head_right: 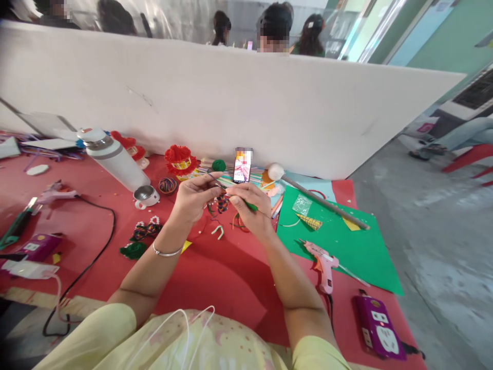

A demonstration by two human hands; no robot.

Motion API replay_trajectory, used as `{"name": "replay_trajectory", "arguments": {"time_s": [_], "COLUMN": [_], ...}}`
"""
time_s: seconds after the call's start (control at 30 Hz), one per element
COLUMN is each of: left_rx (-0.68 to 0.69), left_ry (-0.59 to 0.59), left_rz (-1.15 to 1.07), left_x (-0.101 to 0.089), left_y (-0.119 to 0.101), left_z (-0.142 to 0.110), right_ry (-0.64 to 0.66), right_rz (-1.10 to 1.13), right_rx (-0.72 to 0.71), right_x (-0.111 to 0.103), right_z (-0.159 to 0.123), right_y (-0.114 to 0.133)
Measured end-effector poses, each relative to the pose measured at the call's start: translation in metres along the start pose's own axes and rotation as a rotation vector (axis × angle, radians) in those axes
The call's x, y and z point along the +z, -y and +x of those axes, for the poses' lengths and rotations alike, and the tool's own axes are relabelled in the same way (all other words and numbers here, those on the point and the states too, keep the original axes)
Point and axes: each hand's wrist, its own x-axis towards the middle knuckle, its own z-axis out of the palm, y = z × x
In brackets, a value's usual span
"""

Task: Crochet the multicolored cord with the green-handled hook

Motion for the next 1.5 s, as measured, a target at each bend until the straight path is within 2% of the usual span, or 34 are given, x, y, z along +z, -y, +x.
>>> {"name": "replay_trajectory", "arguments": {"time_s": [0.07,0.13,0.23,0.37,0.47,0.57,0.63,0.77,0.9,1.1,1.37,1.5], "left_rx": [0.108,0.123,0.074,-0.054,-0.209,-0.271,-0.279,-0.304,-0.312,-0.317,-0.246,-0.190], "left_ry": [-0.049,-0.075,-0.095,-0.059,-0.013,0.027,0.059,0.103,0.131,0.233,0.195,0.167], "left_rz": [0.077,0.090,0.031,-0.109,-0.201,-0.188,-0.149,-0.115,-0.113,-0.041,-0.091,-0.093], "left_x": [0.004,0.009,0.019,0.027,0.024,0.015,0.009,0.001,-0.001,0.000,0.014,0.020], "left_y": [0.003,0.007,0.008,0.002,-0.007,-0.015,-0.019,-0.025,-0.029,-0.035,-0.032,-0.033], "left_z": [-0.002,-0.005,-0.009,-0.009,-0.008,-0.008,-0.009,-0.012,-0.015,-0.014,-0.017,-0.020], "right_ry": [-0.037,-0.063,-0.110,-0.189,-0.218,-0.225,-0.194,-0.122,-0.068,-0.014,-0.078,-0.158], "right_rz": [-0.036,-0.049,-0.038,0.030,0.179,0.276,0.280,0.278,0.234,0.218,0.303,0.395], "right_rx": [-0.024,-0.087,-0.120,-0.075,0.071,0.216,0.228,0.156,0.124,0.044,0.190,0.224], "right_x": [0.001,0.004,0.008,0.011,0.009,0.004,0.001,-0.006,-0.014,-0.026,-0.023,-0.015], "right_z": [-0.001,-0.003,-0.007,-0.009,-0.009,-0.009,-0.009,-0.009,-0.008,-0.004,-0.010,-0.014], "right_y": [0.000,-0.001,-0.001,-0.001,-0.003,-0.003,0.001,0.011,0.017,0.018,0.013,0.013]}}
